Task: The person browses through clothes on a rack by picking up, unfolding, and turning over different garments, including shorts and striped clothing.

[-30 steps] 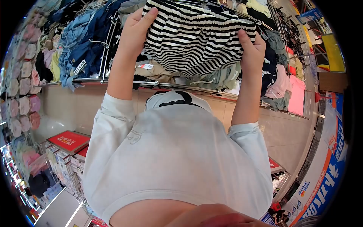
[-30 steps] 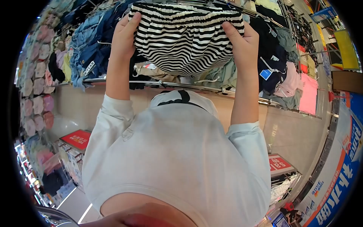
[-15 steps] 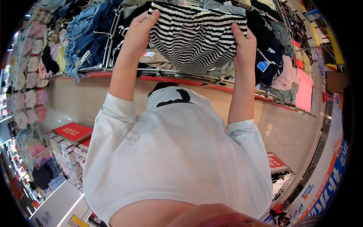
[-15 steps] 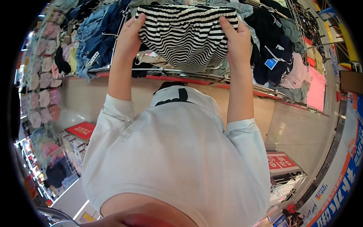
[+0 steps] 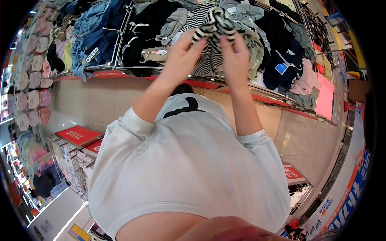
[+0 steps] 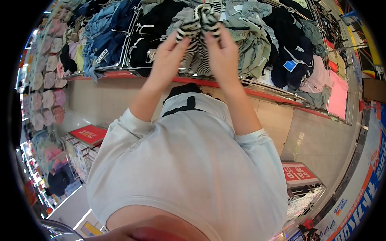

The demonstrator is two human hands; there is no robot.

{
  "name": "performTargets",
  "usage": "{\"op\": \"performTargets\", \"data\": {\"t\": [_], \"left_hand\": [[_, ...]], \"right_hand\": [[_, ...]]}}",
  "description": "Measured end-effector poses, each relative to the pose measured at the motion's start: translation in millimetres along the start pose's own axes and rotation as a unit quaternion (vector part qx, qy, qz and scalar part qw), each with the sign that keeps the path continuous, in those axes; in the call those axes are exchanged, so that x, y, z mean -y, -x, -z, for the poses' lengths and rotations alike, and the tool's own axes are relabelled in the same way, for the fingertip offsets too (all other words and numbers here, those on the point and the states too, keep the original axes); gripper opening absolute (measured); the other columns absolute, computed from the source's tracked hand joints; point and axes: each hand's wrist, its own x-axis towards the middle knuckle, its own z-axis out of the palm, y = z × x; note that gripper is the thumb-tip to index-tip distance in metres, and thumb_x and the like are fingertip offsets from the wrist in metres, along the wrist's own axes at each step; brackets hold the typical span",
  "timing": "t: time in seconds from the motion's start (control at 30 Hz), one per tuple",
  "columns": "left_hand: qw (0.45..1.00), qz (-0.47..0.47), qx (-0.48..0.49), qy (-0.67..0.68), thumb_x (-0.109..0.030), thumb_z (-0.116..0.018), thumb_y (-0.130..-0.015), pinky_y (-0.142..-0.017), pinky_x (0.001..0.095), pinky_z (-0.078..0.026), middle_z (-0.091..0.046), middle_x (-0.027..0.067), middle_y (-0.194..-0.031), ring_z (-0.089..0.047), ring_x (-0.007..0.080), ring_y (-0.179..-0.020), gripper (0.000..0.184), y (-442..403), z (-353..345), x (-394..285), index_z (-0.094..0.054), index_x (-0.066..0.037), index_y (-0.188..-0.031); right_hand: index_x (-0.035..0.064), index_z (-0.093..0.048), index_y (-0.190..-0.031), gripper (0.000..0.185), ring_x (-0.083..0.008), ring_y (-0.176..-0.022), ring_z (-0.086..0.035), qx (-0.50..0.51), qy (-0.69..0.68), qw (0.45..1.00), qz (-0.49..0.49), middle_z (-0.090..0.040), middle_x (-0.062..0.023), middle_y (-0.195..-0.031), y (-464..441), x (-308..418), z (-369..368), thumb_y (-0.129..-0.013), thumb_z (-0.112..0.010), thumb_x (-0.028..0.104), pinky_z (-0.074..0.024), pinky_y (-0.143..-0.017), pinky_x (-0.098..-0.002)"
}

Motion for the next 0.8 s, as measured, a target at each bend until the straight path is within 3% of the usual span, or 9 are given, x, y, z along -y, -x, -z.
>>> {"op": "performTargets", "data": {"t": [0.1, 0.17, 0.23, 0.3, 0.4, 0.5, 0.57, 0.67, 0.8], "left_hand": [[0.991, -0.077, -0.029, 0.101, -0.008, -0.061, -0.09, -0.105, 0.0316, -0.034, -0.047, 0.0128, -0.133, -0.043, 0.0176, -0.122, 0.057, 15.8, -33.1, -7.0, -0.039, 0.0, -0.142], [0.988, -0.089, -0.049, 0.115, -0.008, -0.063, -0.09, -0.099, 0.0309, -0.041, -0.054, 0.0119, -0.125, -0.051, 0.0167, -0.114, 0.052, 17.5, -30.6, 4.2, -0.042, 0.001, -0.137], [0.943, 0.077, -0.113, 0.303, -0.008, -0.062, -0.091, -0.087, 0.0295, -0.049, -0.061, 0.0087, -0.115, -0.059, 0.0146, -0.101, 0.035, 15.3, -17.8, 2.3, -0.053, -0.001, -0.124], [0.92, 0.155, -0.165, 0.32, -0.012, -0.06, -0.093, -0.078, 0.028, -0.052, -0.066, 0.0076, -0.103, -0.063, 0.0145, -0.088, 0.018, 11.9, -2.0, 2.4, -0.06, -0.003, -0.108], [0.904, 0.167, -0.177, 0.352, -0.017, -0.058, -0.096, -0.079, 0.0304, -0.053, -0.066, 0.0095, -0.105, -0.065, 0.0174, -0.089, 0.022, 8.2, 7.2, 5.2, -0.059, -0.001, -0.111], [0.878, 0.172, -0.19, 0.404, -0.021, -0.054, -0.098, -0.082, 0.0342, -0.055, -0.066, 0.0107, -0.109, -0.066, 0.0203, -0.093, 0.028, 7.1, 4.0, 0.6, -0.057, 0.001, -0.115], [0.88, 0.177, -0.147, 0.415, -0.024, -0.052, -0.099, -0.096, 0.0388, -0.049, -0.062, 0.0108, -0.119, -0.062, 0.0237, -0.109, 0.032, 7.9, 4.6, -1.0, -0.054, -0.003, -0.123], [0.882, 0.198, -0.15, 0.402, -0.024, -0.051, -0.099, -0.097, 0.0392, -0.048, -0.062, 0.0106, -0.12, -0.061, 0.0238, -0.111, 0.033, 7.4, -2.4, -3.8, -0.053, -0.002, -0.124], [0.893, 0.204, -0.142, 0.374, -0.024, -0.052, -0.099, -0.097, 0.0398, -0.049, -0.062, 0.0106, -0.121, -0.061, 0.0237, -0.11, 0.034, 9.3, -8.6, 1.3, -0.054, -0.002, -0.124]], "right_hand": [[-0.0002, -0.052, -0.131, 0.045, -0.0321, -0.097, -0.057, 0.036, 0.218, 0.96, 0.17, -0.061, -0.0182, -0.111, 19.5, 0.9, -21.5, -0.087, -0.057, 0.004, -0.0461, -0.087, -0.0388], [-0.0034, -0.052, -0.128, 0.047, -0.0394, -0.105, -0.051, 0.053, 0.257, 0.94, 0.217, -0.058, -0.0215, -0.116, 24.3, 5.5, -27.8, -0.082, -0.056, 0.001, -0.0431, -0.093, -0.044], [-0.0058, -0.052, -0.124, 0.046, -0.0388, -0.107, -0.052, 0.137, 0.309, 0.889, 0.311, -0.058, -0.0211, -0.117, 29.2, 3.0, -29.7, -0.079, -0.057, 0.001, -0.0431, -0.095, -0.0453], [-0.0062, -0.057, -0.115, 0.039, -0.0382, -0.108, -0.053, 0.155, 0.301, 0.886, 0.317, -0.058, -0.0212, -0.117, 37.5, 5.8, -32.8, -0.077, -0.059, 0.001, -0.0438, -0.095, -0.0456], [-0.0031, -0.065, -0.098, 0.022, -0.0341, -0.097, -0.059, 0.152, 0.2, 0.922, 0.294, -0.064, -0.0167, -0.105, 45.0, 3.8, -29.9, -0.076, -0.062, -0.002, -0.0488, -0.086, -0.0412], [-0.0015, -0.066, -0.097, 0.022, -0.0327, -0.086, -0.061, 0.093, 0.166, 0.943, 0.273, -0.066, -0.0135, -0.098, 47.4, 2.6, -7.1, -0.076, -0.062, -0.004, -0.0495, -0.079, -0.0382], [-0.0009, -0.066, -0.096, 0.018, -0.0257, -0.078, -0.061, 0.037, 0.169, 0.946, 0.276, -0.066, -0.01, -0.091, 46.5, -5.7, 2.6, -0.079, -0.063, -0.004, -0.0483, -0.072, -0.0327], [-0.0008, -0.064, -0.095, 0.01, -0.0092, -0.078, -0.059, -0.068, -0.025, 0.997, 0.039, -0.064, -0.0034, -0.086, 46.8, -6.2, 10.9, -0.092, -0.062, 0.008, -0.0462, -0.068, -0.0233], [-0.0005, -0.064, -0.1, 0.022, -0.009, -0.075, -0.06, -0.042, -0.093, 0.989, -0.106, -0.066, -0.004, -0.084, 39.8, -4.1, 24.1, -0.097, -0.057, 0.02, -0.0428, -0.062, -0.0209]]}}
